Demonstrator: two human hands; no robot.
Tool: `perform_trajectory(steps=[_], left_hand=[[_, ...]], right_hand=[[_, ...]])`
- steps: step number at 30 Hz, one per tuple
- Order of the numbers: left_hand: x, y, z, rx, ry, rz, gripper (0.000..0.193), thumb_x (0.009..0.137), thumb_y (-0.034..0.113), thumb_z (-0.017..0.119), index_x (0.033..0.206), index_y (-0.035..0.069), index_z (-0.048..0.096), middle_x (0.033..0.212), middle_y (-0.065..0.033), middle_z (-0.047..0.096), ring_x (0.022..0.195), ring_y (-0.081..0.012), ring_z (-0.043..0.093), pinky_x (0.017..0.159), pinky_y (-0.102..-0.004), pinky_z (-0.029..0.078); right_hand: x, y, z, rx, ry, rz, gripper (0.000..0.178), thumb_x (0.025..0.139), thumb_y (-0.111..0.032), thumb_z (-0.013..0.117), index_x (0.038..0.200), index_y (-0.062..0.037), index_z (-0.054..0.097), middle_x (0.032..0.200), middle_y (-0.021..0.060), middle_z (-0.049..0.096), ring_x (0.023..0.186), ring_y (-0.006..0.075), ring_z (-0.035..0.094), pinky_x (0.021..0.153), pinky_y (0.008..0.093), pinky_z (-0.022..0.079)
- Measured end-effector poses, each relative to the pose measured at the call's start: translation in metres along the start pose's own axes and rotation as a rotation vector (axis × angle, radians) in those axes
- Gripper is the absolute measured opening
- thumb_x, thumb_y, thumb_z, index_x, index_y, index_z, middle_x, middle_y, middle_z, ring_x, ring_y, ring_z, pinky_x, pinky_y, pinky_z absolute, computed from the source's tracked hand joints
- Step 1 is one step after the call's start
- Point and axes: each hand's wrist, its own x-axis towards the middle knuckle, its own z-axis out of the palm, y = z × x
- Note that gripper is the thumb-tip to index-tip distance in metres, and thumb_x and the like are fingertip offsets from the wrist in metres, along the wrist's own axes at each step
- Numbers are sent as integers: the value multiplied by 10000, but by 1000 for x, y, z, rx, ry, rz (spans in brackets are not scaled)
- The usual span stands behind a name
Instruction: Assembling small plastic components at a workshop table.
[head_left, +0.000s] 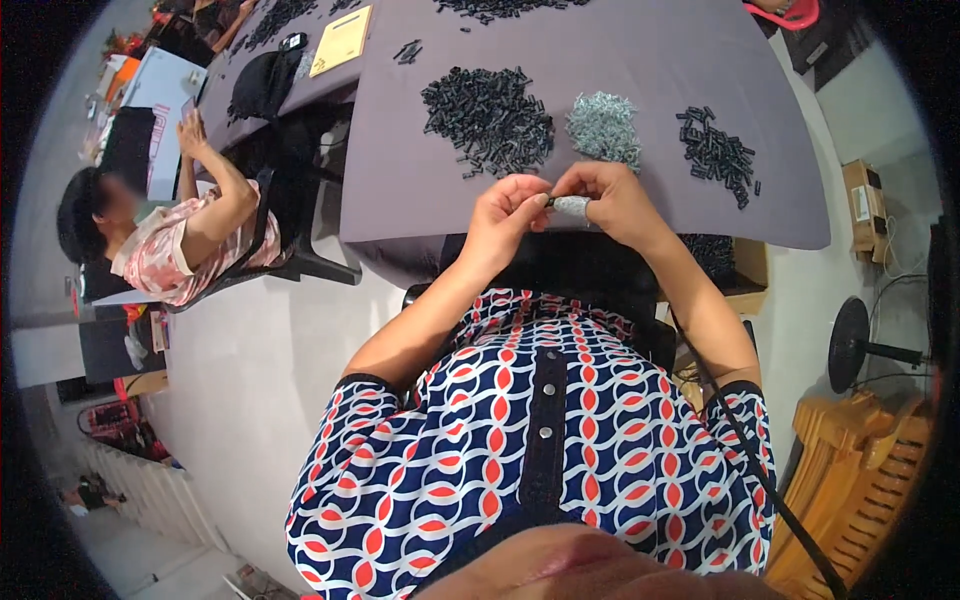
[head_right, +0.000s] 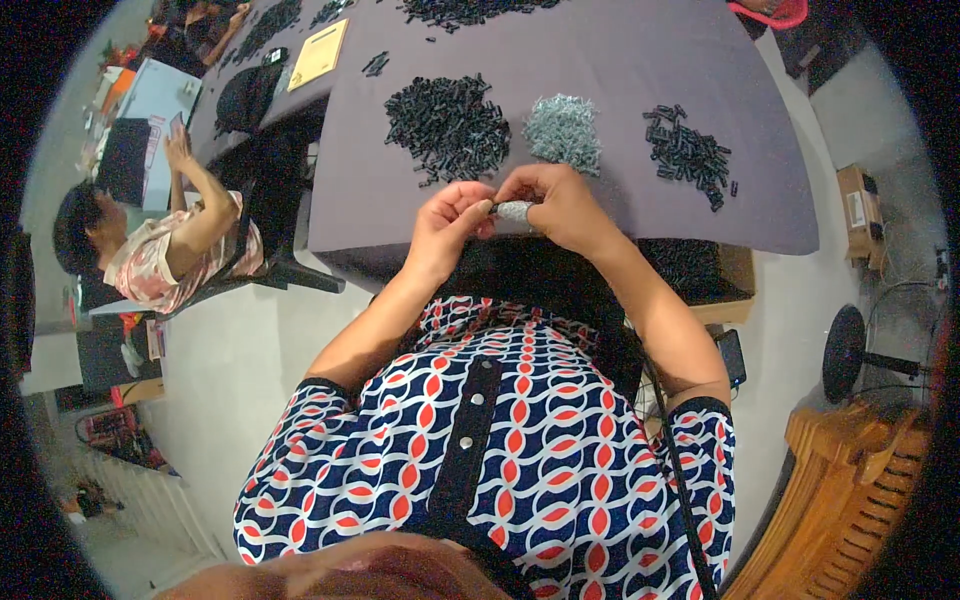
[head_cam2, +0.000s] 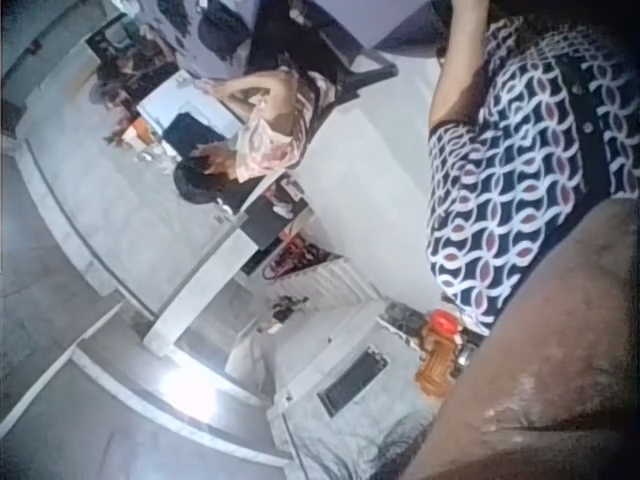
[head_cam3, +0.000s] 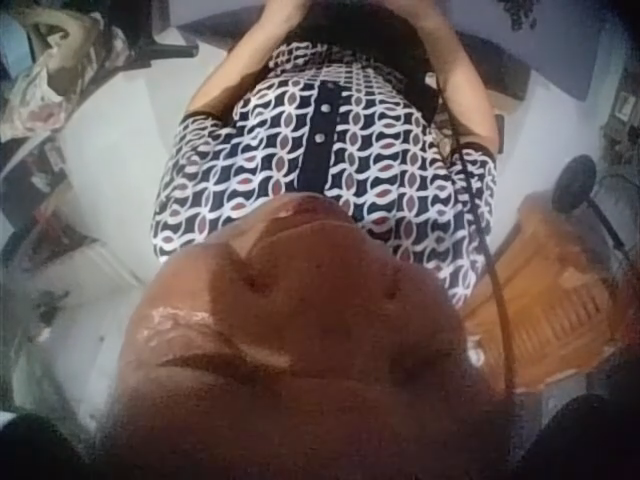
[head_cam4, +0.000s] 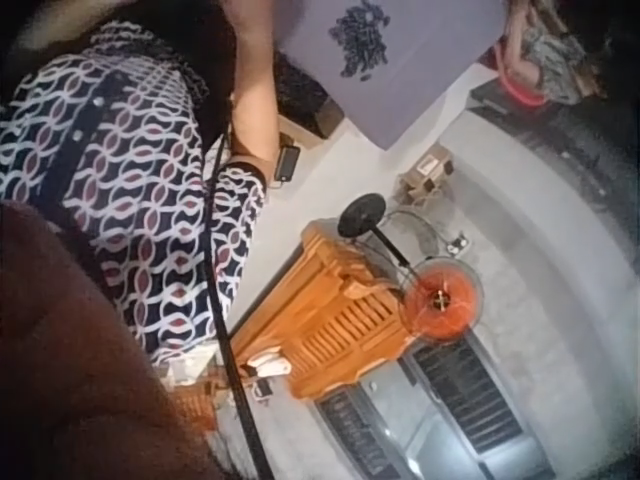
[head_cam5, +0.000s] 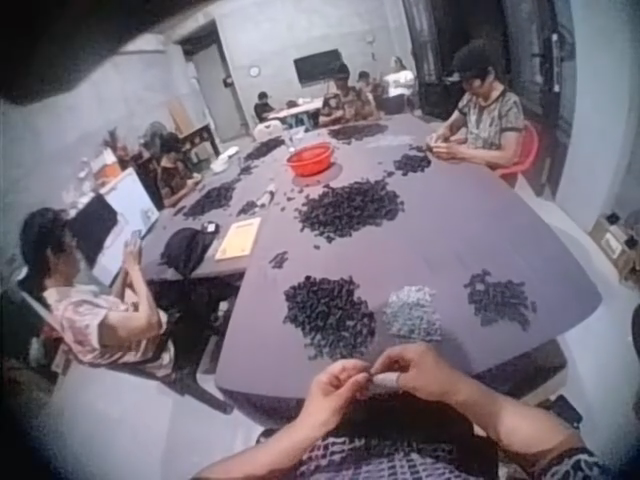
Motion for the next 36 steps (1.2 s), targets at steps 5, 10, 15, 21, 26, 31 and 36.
perform_trajectory(steps=[5, 10, 15, 21, 26, 31, 36], left_hand=[[0, 1, 2, 2, 32, 6, 140, 956, 94, 593, 1076, 22, 600, 836, -15, 661, 686, -69, 600, 633, -200, 484], [0, 0, 3, 16, 47, 11, 136, 956, 102, 598, 1064, 18, 599, 820, -16, 662, 666, -70, 603, 615, -199, 486], [-1, 0, 2, -16, 68, -55, 129, 950, 102, 607, 1047, 17, 601, 814, -39, 673, 659, -100, 642, 597, -215, 515], [-1, -2, 1, -46, 81, -52, 118, 944, 96, 613, 1023, 8, 607, 805, -53, 676, 668, -123, 660, 595, -228, 536], [0, -4, 0, -109, 108, -85, 115, 940, 92, 617, 1015, 4, 608, 804, -60, 680, 678, -132, 672, 595, -230, 543], [0, -4, 1, -143, 110, -91, 126, 934, 94, 619, 1016, -1, 607, 828, -79, 682, 672, -148, 675, 588, -233, 543], [1, 7, -3, -141, 18, -258, 152, 948, 114, 603, 1052, 3, 612, 882, -103, 697, 728, -162, 684, 638, -239, 552]], right_hand=[[-1, -1, 6, 11, 43, -48, 142, 788, 19, 634, 921, 12, 681, 803, 24, 672, 730, 81, 612, 662, 239, 489], [-1, 6, 3, 31, 16, -25, 144, 793, 20, 637, 931, 13, 678, 799, 20, 666, 733, 76, 611, 664, 237, 491], [-3, 8, 3, 20, 7, -20, 144, 798, 19, 639, 938, 14, 675, 811, 24, 669, 739, 77, 614, 673, 237, 498], [-5, 2, 5, -66, 2, 5, 296, 757, 127, 543, 1009, 18, 653, 899, 42, 670, 828, 97, 640, 756, 239, 513], [-4, 5, 7, -134, 26, -12, 283, 761, 129, 550, 1000, 23, 656, 902, 51, 677, 823, 98, 640, 755, 244, 519], [-4, 4, 9, -127, 72, -48, 199, 769, 31, 643, 963, 15, 685, 874, 43, 666, 784, 101, 634, 708, 250, 509], [-3, -2, -1, -208, 50, -70, 268, 753, 112, 572, 975, 16, 686, 892, 26, 648, 819, 103, 633, 740, 244, 509]])
